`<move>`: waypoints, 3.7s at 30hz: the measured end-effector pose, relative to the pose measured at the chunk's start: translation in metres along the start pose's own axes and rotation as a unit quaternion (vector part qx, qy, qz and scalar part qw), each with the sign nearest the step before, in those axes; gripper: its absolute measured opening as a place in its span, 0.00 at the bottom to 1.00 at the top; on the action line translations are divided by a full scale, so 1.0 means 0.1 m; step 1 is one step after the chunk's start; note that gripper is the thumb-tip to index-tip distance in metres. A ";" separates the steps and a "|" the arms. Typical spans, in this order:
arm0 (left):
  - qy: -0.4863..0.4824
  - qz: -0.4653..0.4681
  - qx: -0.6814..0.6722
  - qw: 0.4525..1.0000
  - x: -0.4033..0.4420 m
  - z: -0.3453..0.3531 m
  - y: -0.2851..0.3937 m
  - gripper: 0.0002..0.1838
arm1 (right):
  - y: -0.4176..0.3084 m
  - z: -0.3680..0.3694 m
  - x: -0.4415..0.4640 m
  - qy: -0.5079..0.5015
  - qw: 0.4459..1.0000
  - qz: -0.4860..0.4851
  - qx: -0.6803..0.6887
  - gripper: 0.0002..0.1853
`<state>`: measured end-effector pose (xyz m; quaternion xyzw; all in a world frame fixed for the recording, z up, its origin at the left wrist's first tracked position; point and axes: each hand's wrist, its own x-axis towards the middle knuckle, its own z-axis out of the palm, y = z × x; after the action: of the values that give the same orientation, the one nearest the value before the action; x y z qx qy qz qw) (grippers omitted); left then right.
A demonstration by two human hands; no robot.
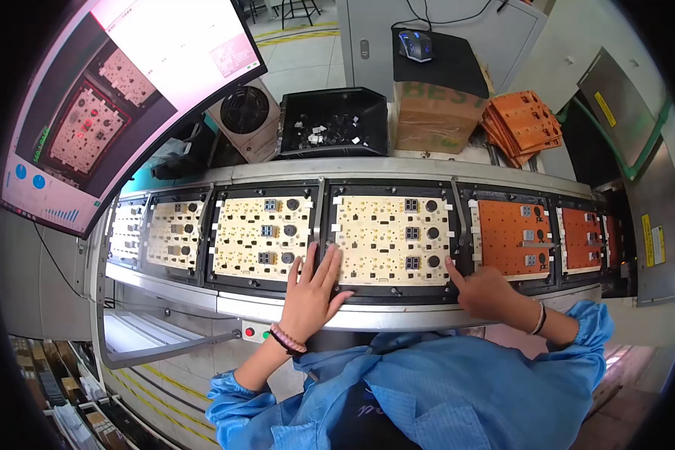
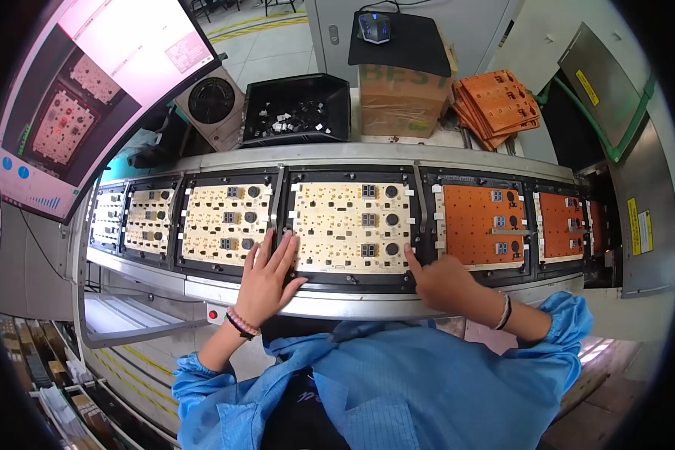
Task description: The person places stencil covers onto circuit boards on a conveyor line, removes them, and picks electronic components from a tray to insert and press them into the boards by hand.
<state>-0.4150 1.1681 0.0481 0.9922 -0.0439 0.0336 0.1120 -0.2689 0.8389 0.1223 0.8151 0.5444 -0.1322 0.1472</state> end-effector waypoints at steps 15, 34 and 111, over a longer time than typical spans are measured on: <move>0.090 0.108 -0.056 0.988 0.53 0.11 0.96 0.40 | 0.09 -0.23 0.82 0.063 0.996 -0.026 0.052 0.34; 0.129 0.023 -0.320 0.938 -0.01 0.02 0.38 0.39 | 1.28 -0.73 2.77 0.225 0.971 -0.057 0.052 0.12; 0.041 0.134 -0.413 0.900 2.08 -0.35 -0.49 0.06 | 0.53 -0.05 0.44 -0.021 0.762 -0.023 0.646 0.07</move>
<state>-0.2058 1.2067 0.0872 0.8394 -0.1813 0.0680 0.5079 -0.2036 0.8589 0.1152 0.7017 0.3450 -0.4728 -0.4063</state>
